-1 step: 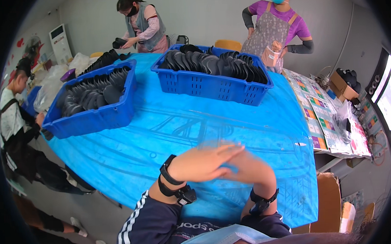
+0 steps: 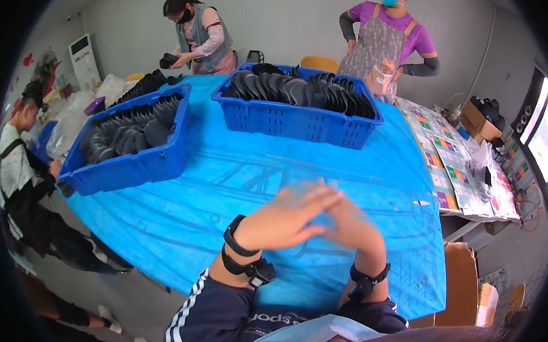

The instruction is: Organizing and sorting black shoe heel or side components in blue bins on a production table.

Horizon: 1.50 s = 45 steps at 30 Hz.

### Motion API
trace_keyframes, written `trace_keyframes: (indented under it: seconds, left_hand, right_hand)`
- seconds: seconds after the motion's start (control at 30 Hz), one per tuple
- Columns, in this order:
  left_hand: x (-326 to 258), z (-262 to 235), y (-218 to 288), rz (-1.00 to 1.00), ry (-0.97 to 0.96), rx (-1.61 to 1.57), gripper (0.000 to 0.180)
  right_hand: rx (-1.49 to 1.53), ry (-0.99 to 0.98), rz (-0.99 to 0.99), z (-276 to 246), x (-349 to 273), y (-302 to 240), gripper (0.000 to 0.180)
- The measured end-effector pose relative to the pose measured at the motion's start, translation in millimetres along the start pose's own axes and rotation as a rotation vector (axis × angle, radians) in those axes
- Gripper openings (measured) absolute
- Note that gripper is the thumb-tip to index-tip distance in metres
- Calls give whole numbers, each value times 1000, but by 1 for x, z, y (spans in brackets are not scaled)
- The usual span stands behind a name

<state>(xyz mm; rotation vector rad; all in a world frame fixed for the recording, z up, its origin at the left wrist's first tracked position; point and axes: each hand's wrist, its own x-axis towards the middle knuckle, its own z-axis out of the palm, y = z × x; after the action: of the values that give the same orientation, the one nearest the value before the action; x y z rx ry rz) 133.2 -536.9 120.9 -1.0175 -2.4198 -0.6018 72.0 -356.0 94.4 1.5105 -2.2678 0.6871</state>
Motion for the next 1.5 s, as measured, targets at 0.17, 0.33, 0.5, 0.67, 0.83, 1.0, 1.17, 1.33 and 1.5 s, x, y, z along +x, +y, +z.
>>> trace_keyframes:
  seconds: [0.17, 0.33, 0.5, 0.67, 0.83, 1.0, 1.17, 1.33, 1.5]
  left_hand:
    - [-6, -6, -53, -296, 556, -38, 47]
    - [-14, -13, -74, -463, 734, -392, 35]
    - [-27, -19, -79, -494, 777, -503, 33]
    - [-27, -19, -79, -476, 751, -620, 33]
    - [-31, -24, -78, -442, 773, -627, 33]
    - [-38, -35, -80, -425, 826, -645, 32]
    - [-33, -31, -80, -403, 833, -673, 32]
    - [-24, -28, -80, -382, 786, -637, 30]
    - [-32, -31, -77, -390, 782, -641, 31]
  right_hand:
    - [-168, 289, 209, 40, 78, 103, 58]
    - [-420, 107, 250, 64, 138, 188, 62]
    - [-592, -58, 356, 88, 192, 220, 66]
    - [-436, -219, 570, 102, 218, 233, 61]
    - [-461, -76, 452, 115, 209, 252, 42]
    - [-421, 21, 389, 110, 195, 250, 32]
    - [-380, 66, 342, 98, 172, 226, 26]
    - [-270, 161, 294, 73, 134, 187, 18]
    - [-241, 147, 214, 61, 104, 144, 14]
